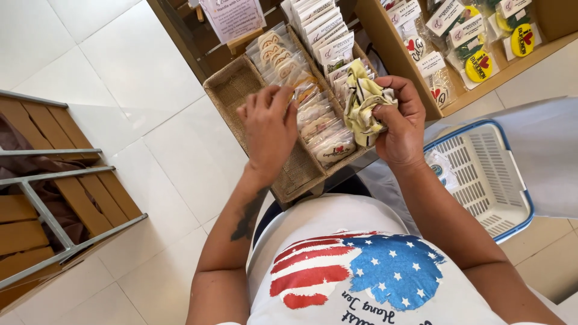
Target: Wiping small packaged souvenir items with a cloth and organizing them into display trays.
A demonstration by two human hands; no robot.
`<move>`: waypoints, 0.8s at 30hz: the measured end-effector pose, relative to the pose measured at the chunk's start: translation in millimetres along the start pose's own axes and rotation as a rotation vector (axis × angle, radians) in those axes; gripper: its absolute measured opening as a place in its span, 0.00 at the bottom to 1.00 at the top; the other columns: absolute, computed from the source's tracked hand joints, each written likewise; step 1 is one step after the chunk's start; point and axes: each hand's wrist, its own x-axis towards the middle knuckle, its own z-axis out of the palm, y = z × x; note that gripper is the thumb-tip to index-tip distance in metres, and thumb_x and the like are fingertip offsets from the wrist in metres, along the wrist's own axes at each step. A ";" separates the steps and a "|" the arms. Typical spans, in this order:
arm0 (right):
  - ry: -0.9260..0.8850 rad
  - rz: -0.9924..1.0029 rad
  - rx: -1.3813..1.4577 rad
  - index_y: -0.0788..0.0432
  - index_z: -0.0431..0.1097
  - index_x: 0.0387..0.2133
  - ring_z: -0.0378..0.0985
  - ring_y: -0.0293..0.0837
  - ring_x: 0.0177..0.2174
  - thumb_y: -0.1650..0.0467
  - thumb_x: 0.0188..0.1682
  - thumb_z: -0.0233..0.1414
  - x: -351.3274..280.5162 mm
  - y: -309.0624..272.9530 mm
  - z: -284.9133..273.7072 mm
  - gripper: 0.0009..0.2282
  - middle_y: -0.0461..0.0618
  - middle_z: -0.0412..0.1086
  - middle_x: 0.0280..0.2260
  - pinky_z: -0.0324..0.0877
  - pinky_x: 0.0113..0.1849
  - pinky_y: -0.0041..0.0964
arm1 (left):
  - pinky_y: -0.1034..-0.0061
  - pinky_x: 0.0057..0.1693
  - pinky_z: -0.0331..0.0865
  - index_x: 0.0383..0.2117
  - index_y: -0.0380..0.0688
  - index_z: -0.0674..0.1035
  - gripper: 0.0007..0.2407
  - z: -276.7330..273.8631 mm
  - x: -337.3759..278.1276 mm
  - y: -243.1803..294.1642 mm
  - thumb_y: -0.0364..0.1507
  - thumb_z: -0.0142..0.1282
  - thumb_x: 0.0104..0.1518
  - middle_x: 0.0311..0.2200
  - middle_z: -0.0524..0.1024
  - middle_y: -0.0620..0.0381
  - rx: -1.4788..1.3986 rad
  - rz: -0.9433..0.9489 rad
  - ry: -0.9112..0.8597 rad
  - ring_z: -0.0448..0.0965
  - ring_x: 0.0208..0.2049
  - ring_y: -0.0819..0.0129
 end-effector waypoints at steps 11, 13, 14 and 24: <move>-0.146 0.104 -0.111 0.66 0.68 0.48 0.74 0.38 0.35 0.82 0.40 0.49 -10.0 -3.0 -0.2 0.19 0.53 0.72 0.40 0.72 0.39 0.29 | 0.67 0.47 0.62 0.50 0.52 0.79 0.13 26.2 43.3 -55.4 0.32 0.60 0.60 0.44 0.75 0.54 0.086 -0.148 0.081 0.71 0.42 0.62; -0.218 0.185 -0.158 0.62 0.67 0.50 0.70 0.36 0.39 0.83 0.42 0.44 -10.1 -8.5 0.0 0.21 0.53 0.70 0.46 0.67 0.44 0.25 | 0.68 0.47 0.62 0.52 0.49 0.78 0.15 34.7 52.2 -68.1 0.31 0.61 0.58 0.45 0.74 0.55 0.094 -0.135 0.152 0.70 0.42 0.63; -0.219 0.190 -0.160 0.62 0.67 0.50 0.70 0.36 0.39 0.84 0.42 0.44 -9.7 -7.7 0.3 0.21 0.53 0.70 0.46 0.68 0.45 0.25 | 0.67 0.47 0.62 0.53 0.45 0.78 0.16 33.8 56.2 -69.6 0.31 0.61 0.58 0.46 0.74 0.53 0.090 -0.153 0.152 0.71 0.43 0.61; -0.242 0.201 -0.167 0.61 0.68 0.49 0.71 0.36 0.38 0.83 0.41 0.46 -7.8 -6.3 2.4 0.20 0.52 0.71 0.43 0.70 0.43 0.25 | 0.69 0.47 0.61 0.33 0.52 0.78 0.02 31.4 65.0 -55.5 0.27 0.58 0.57 0.35 0.78 0.67 -0.019 -0.136 0.186 0.69 0.39 0.65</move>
